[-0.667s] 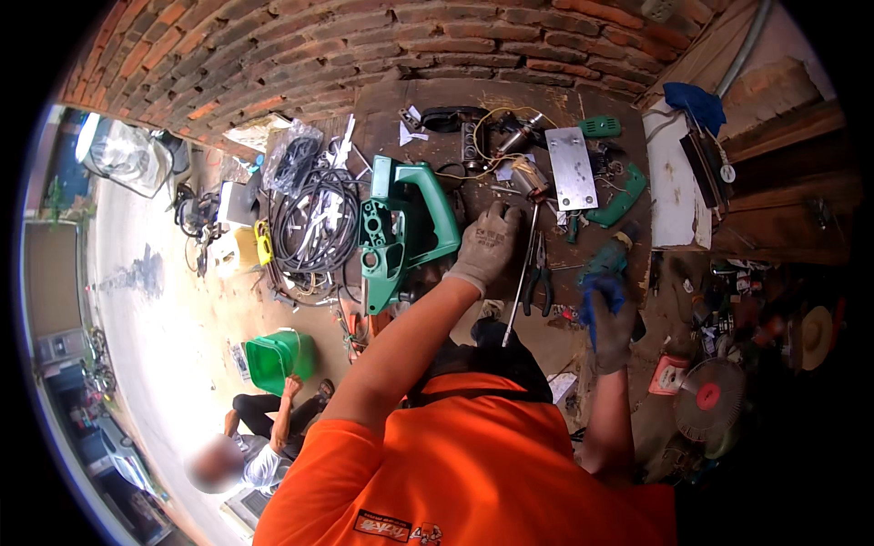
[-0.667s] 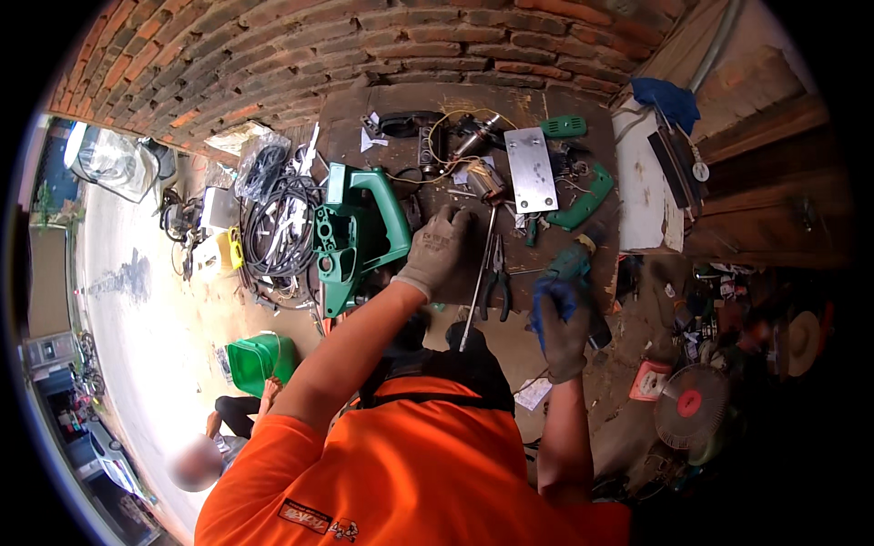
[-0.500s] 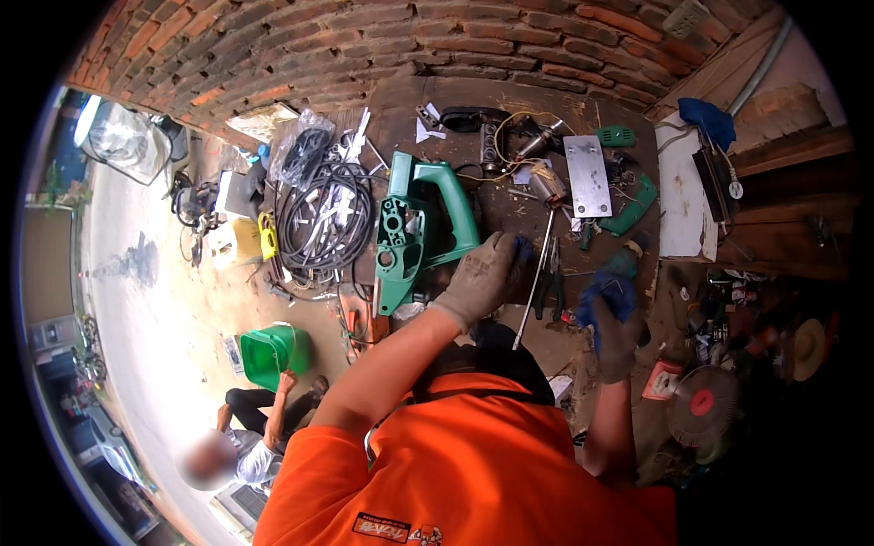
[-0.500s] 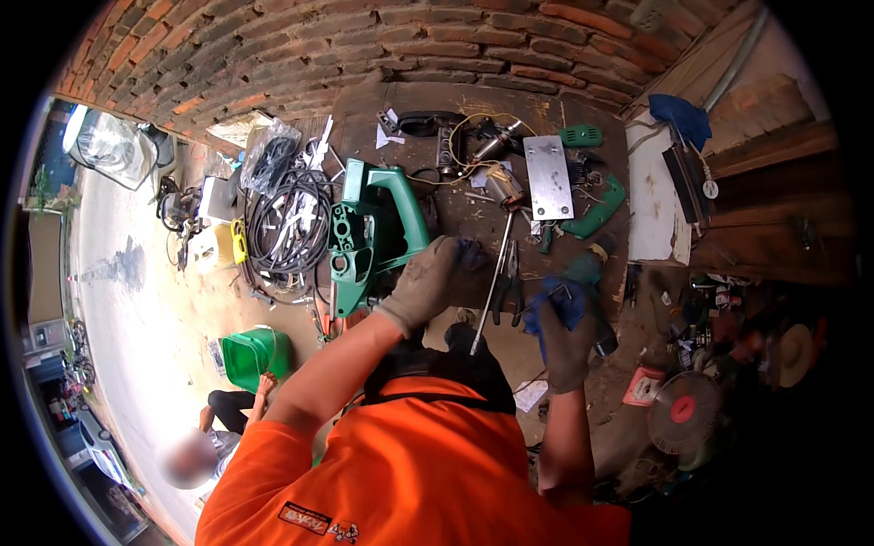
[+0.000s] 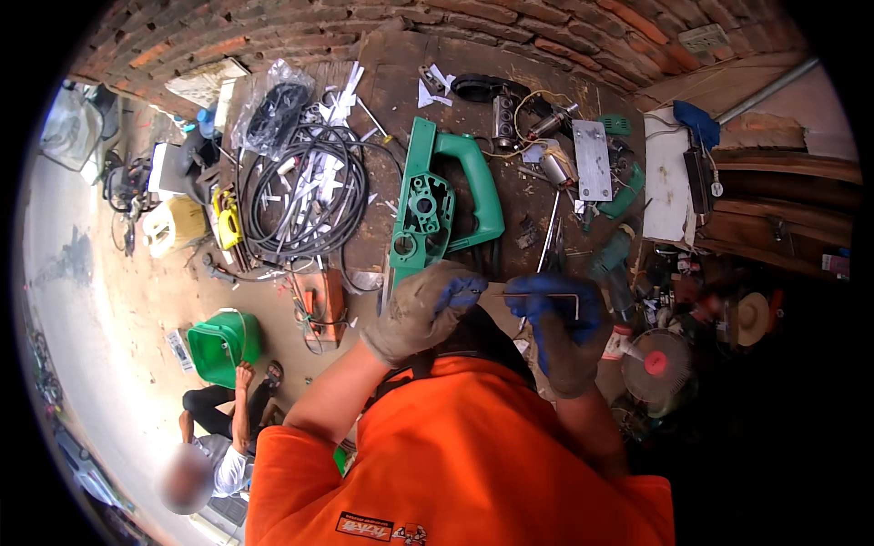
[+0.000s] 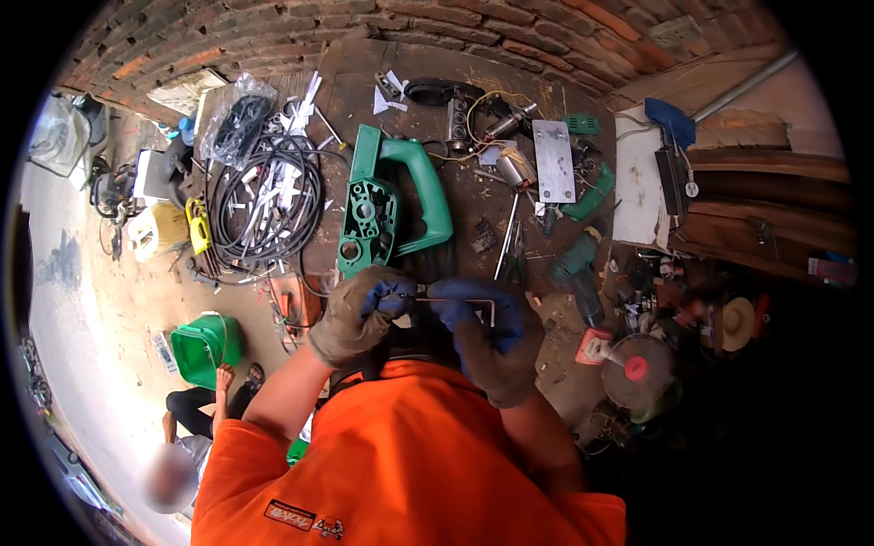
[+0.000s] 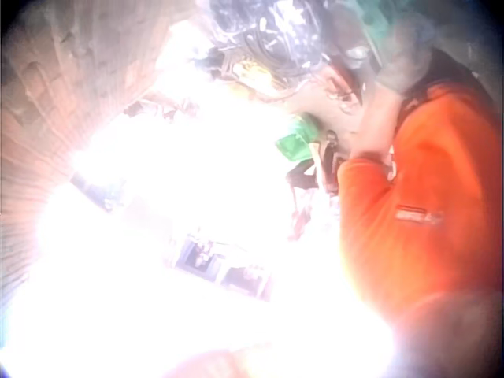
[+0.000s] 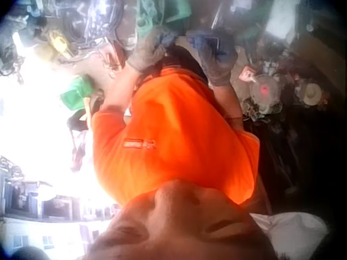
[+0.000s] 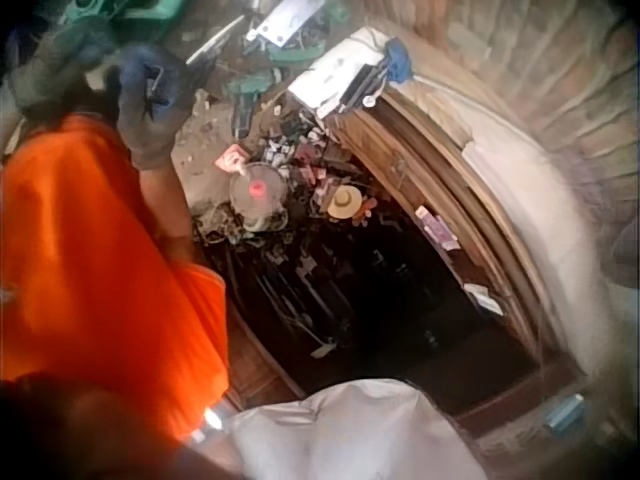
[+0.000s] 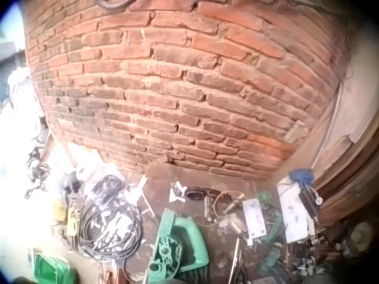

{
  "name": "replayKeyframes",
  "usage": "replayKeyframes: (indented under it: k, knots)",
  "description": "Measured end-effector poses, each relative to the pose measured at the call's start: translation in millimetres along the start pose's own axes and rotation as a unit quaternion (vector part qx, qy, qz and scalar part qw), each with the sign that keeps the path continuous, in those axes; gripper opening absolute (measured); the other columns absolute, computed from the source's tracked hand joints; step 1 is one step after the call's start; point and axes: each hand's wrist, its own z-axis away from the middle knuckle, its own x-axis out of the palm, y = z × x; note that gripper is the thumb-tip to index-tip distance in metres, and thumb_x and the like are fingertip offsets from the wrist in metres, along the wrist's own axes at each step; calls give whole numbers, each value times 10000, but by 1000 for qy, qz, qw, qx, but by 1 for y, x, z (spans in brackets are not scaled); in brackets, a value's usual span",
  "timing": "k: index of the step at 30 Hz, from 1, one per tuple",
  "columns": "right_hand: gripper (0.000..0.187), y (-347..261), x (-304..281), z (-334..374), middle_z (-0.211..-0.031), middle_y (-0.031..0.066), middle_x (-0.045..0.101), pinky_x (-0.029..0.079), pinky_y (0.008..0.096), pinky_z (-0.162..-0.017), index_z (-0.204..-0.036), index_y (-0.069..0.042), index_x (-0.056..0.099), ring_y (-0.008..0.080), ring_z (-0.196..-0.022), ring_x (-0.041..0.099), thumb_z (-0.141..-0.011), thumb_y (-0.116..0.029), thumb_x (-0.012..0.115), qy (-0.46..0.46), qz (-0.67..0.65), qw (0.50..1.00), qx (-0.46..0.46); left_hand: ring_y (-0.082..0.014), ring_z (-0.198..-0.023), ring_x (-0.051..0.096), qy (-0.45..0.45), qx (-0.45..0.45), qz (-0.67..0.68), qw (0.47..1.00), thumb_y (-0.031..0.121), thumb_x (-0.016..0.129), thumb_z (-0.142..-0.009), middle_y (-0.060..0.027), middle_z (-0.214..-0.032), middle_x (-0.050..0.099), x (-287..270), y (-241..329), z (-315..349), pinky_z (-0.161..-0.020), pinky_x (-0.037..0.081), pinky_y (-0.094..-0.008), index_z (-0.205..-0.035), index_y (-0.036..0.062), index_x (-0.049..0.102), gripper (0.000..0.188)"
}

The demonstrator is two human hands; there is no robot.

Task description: The person assembles a green electrical device by inserting a motor and other internal components into the casing. They use a hammer to tap parts into place and manipulate wires and small metal pieces at a cluttered workbench.

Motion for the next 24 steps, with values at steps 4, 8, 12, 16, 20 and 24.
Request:
replayKeyframes:
  k: [4,8,12,16,20,24]
  knots:
    - [219,-1,20,3,-1039,117,758,545,260,-761,-1200,34,660,113,-847,683,-987,-12,642,-16,44,999,-17,-354,-924,705,7,47,-31,998,7,733,-865,-169,-1090,688,-17,0,2,-765,594,-414,-1169,-10,616,326]
    - [223,2,34,5,-1064,135,756,559,281,-801,-1201,28,641,132,-890,698,-978,12,638,-17,65,997,-41,-350,-932,705,-10,39,-20,999,6,745,-830,-165,-1119,678,-30,3,1,-755,594,-418,-1163,8,618,357]
    - [202,0,39,5,-1068,155,751,573,297,-834,-1171,44,641,160,-915,710,-970,22,644,-33,93,995,-19,-364,-967,704,-46,31,-32,998,48,750,-854,-174,-1123,686,-39,1,5,-803,585,-436,-1151,6,634,321]
    - [181,1,32,6,-1063,172,748,584,300,-864,-1138,60,637,175,-944,721,-957,46,651,-97,157,983,-15,-381,-969,704,-114,21,-34,993,56,752,-855,-181,-1138,679,-48,1,5,-807,588,-441,-1168,10,629,339]
    - [153,-5,31,3,-1028,159,754,578,284,-824,-1100,55,655,149,-916,714,-948,37,667,-103,221,968,55,-387,-973,700,-155,2,-35,987,29,737,-833,-182,-1128,670,-49,-1,7,-805,591,-437,-1191,15,611,380]
    - [170,0,40,9,-989,135,756,570,279,-764,-1113,29,662,123,-861,706,-948,0,690,-54,204,975,70,-361,-956,694,-115,-10,-67,991,54,751,-806,-157,-1074,663,-42,2,9,-784,589,-431,-1163,28,628,378]
